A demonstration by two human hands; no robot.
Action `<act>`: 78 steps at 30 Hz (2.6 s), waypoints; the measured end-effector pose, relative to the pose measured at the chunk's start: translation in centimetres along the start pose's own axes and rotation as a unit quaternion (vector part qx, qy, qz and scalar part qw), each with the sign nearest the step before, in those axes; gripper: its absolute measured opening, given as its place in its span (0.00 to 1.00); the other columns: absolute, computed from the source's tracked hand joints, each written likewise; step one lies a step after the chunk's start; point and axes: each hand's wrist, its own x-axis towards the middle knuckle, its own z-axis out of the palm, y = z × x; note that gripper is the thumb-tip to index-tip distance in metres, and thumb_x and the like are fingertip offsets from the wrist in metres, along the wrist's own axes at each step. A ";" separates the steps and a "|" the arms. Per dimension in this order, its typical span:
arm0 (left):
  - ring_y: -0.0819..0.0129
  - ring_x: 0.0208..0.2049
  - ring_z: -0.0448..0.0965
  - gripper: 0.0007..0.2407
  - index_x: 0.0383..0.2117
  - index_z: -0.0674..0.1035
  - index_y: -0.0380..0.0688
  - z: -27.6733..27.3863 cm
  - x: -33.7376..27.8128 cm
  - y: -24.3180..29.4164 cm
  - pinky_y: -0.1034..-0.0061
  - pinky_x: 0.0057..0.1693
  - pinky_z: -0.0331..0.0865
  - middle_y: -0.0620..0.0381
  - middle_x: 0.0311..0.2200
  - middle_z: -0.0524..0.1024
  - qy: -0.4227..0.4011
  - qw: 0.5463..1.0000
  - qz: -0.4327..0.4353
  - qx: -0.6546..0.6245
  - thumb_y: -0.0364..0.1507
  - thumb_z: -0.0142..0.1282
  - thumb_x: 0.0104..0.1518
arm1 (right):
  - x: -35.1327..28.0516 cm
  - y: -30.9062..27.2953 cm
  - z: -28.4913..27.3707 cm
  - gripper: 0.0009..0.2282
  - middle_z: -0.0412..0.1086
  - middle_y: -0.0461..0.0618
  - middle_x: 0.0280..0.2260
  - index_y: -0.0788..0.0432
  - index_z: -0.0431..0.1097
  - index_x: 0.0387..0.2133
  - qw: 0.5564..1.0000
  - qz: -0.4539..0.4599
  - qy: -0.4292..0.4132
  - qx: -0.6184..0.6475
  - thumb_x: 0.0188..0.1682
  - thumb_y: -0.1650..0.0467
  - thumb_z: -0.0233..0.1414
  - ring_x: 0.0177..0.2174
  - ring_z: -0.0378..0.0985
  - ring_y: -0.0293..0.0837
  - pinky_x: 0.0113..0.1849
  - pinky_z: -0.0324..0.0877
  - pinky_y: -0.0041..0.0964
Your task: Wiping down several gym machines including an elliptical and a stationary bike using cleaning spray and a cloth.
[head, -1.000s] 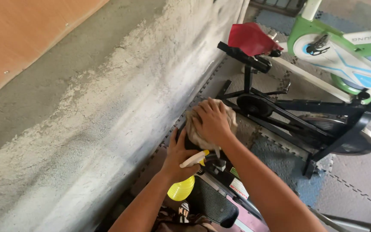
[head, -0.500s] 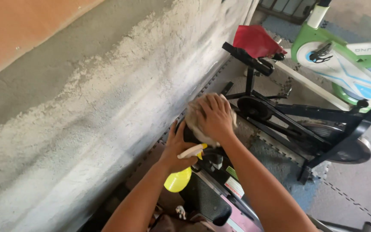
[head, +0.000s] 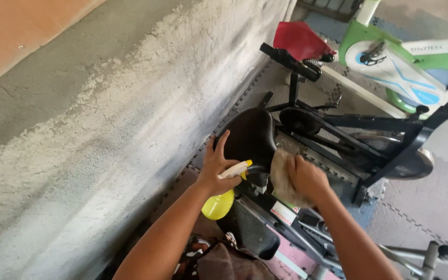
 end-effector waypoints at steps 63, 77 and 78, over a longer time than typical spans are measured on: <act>0.38 0.74 0.26 0.15 0.38 0.87 0.64 4.0 -2.4 3.9 0.52 0.71 0.52 0.52 0.74 0.27 0.112 0.976 -0.185 -0.032 0.27 0.66 0.43 | 3.1 -4.2 -2.8 0.25 0.49 0.52 0.69 0.46 0.57 0.66 0.893 -0.412 0.182 -0.005 0.54 0.60 0.47 0.68 0.45 0.60 0.64 0.46 0.56; 0.34 0.73 0.29 0.15 0.38 0.88 0.66 4.4 -2.9 3.2 0.49 0.72 0.48 0.45 0.74 0.33 0.126 0.982 -0.135 -0.033 0.29 0.65 0.42 | 10.0 -12.3 -3.0 0.20 0.59 0.49 0.63 0.49 0.60 0.63 0.858 -0.472 0.190 -0.066 0.58 0.62 0.40 0.65 0.55 0.53 0.63 0.46 0.58; 0.34 0.73 0.29 0.15 0.38 0.88 0.66 4.6 -2.8 2.9 0.49 0.72 0.48 0.45 0.74 0.33 0.125 0.983 -0.132 -0.033 0.29 0.65 0.42 | 10.4 -13.0 -3.2 0.20 0.59 0.49 0.63 0.49 0.60 0.63 0.859 -0.469 0.193 -0.066 0.58 0.62 0.40 0.65 0.55 0.53 0.63 0.46 0.58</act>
